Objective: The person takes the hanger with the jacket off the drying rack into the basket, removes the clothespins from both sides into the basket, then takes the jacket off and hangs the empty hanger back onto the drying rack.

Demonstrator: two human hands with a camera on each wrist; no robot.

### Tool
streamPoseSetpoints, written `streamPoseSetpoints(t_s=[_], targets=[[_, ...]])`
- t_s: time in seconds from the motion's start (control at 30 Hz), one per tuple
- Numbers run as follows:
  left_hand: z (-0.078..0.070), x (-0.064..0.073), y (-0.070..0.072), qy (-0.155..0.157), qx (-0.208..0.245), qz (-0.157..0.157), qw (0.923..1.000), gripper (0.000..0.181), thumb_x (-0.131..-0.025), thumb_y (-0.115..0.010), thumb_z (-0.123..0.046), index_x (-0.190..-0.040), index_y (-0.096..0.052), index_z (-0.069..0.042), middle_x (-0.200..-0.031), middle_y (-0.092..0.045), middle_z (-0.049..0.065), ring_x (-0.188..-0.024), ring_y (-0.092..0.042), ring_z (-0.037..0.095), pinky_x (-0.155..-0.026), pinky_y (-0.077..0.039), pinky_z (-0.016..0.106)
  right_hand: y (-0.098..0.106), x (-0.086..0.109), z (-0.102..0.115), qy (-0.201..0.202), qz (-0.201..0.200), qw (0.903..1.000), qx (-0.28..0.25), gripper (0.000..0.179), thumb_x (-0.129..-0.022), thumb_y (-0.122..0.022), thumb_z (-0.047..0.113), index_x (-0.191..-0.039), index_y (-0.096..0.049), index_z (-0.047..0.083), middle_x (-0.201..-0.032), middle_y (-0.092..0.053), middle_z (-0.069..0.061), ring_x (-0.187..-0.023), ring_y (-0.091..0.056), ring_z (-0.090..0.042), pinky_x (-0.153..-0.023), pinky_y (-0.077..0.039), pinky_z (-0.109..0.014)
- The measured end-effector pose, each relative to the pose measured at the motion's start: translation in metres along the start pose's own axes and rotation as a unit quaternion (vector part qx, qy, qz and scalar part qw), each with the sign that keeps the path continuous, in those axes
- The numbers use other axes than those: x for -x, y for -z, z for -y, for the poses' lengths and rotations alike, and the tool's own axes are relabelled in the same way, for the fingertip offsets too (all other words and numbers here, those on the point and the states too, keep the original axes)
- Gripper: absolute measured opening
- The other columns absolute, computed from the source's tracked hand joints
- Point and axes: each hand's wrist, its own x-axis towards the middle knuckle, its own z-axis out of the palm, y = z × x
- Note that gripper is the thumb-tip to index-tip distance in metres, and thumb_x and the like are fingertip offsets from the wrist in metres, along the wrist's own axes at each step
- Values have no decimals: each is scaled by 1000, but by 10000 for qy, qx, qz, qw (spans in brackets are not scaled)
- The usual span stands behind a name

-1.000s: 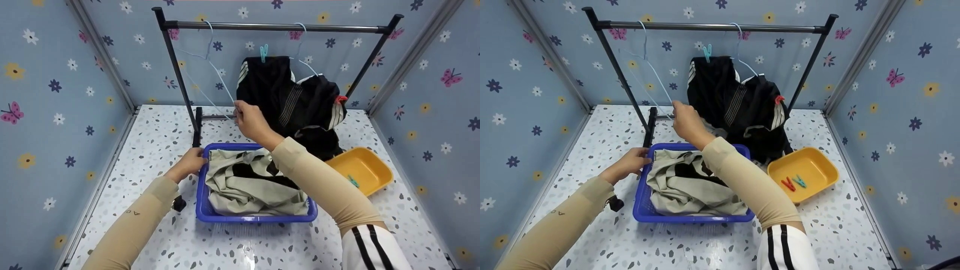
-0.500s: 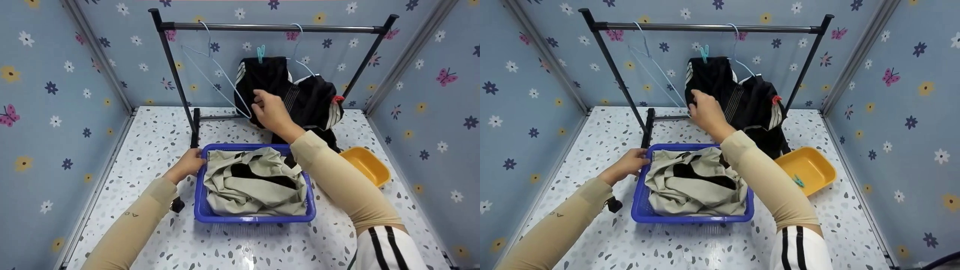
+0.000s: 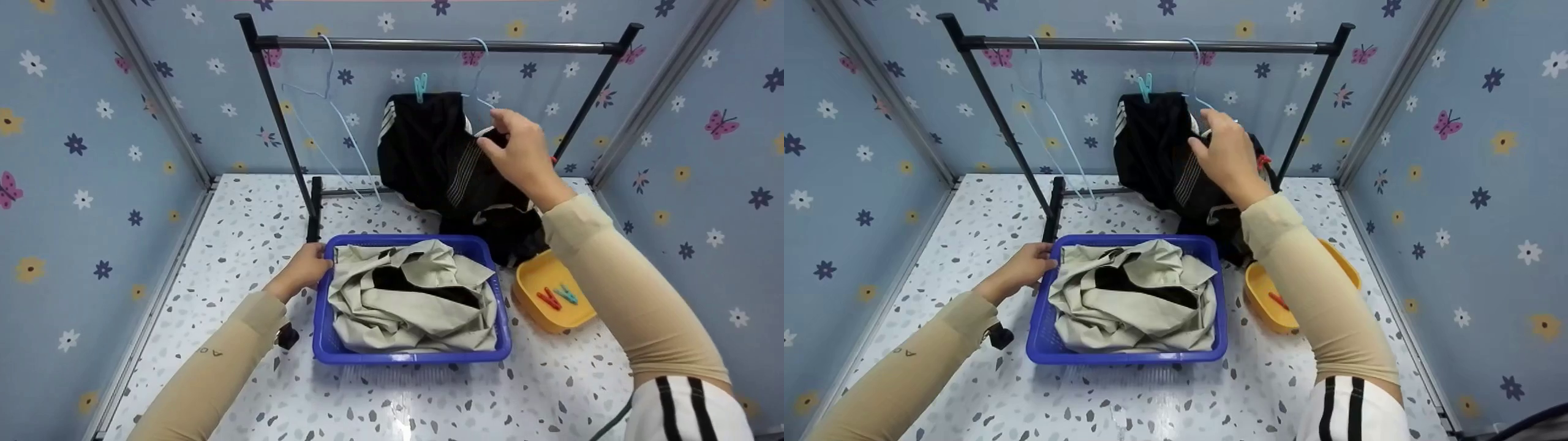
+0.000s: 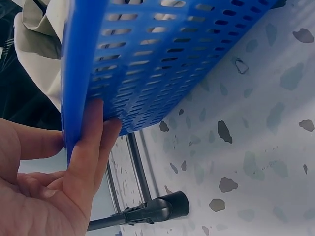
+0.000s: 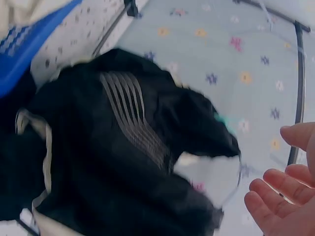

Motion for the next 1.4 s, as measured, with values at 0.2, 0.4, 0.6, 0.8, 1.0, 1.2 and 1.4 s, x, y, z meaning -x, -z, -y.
streamPoseSetpoints(t_s=[0.2, 0.4, 0.6, 0.8, 1.0, 1.2, 1.4], targets=[[1, 0, 0, -73, -59, -23, 10000, 40, -106, -49, -2, -141, -62, 14, -91, -66, 4, -72, -63, 10, -54, -57, 24, 27, 3, -16, -437, 68, 9986, 289, 56, -108, -76, 20, -158, -60, -1, -153, -67, -29, -145, -62, -45, -128, -48, -60], [1, 1, -1, -88, -30, 9, 10000, 46, -108, -48, -3, -149, -57, 15, -97, -70, 8, -73, -65, 10, -54, -58, 23, 42, 7, -38, -677, 205, 9969, 333, 62, -108, -77, 27, -161, -57, 1, -158, -63, -28, -149, -59, -47, -128, -47, -63], [1, 2, -1, -58, 21, 17, 10000, 47, -109, -48, -3, -152, -55, 15, -97, -70, 8, -74, -64, 10, -54, -58, 23, 48, 12, -59, -881, 337, 9952, 244, 66, -108, -77, 32, -161, -56, 1, -160, -61, -29, -151, -58, -49, -127, -48, -65], [2, 2, -1, -58, 10, 17, 10000, 45, -110, -47, -3, -151, -56, 14, -91, -68, 5, -71, -64, 9, -54, -57, 23, 47, 15, -76, -1159, 689, 9909, 45, 71, -108, -77, 38, -164, -52, 3, -161, -59, -30, -150, -59, -48, -127, -48, -65], [2, 4, -2, -81, -64, -18, 9999, 46, -110, -48, -4, -152, -55, 14, -101, -73, 12, -75, -66, 10, -56, -59, 25, 40, 15, -93, -1249, 904, 9867, -518, 74, -106, -78, 41, -166, -51, 5, -161, -59, -29, -150, -59, -47, -129, -47, -64], [4, 3, -4, -117, -6, -60, 9999, 46, -110, -48, -3, -152, -56, 13, -118, -76, 24, -80, -67, 12, -58, -58, 24, 29, 22, -108, -1152, 675, 9865, -951, 70, -103, -84, 36, -163, -56, 13, -158, -62, -21, -135, -65, -24, -122, -54, -38], [5, 3, -4, -76, 55, -75, 9999, 47, -111, -48, -5, -154, -55, 12, -128, -74, 31, -84, -69, 16, -56, -59, 25, 15, 29, -122, -1054, 238, 9843, -1393, 73, -98, -90, 28, -164, -58, 21, -158, -65, -18, -123, -64, -7, -104, -52, -18]])
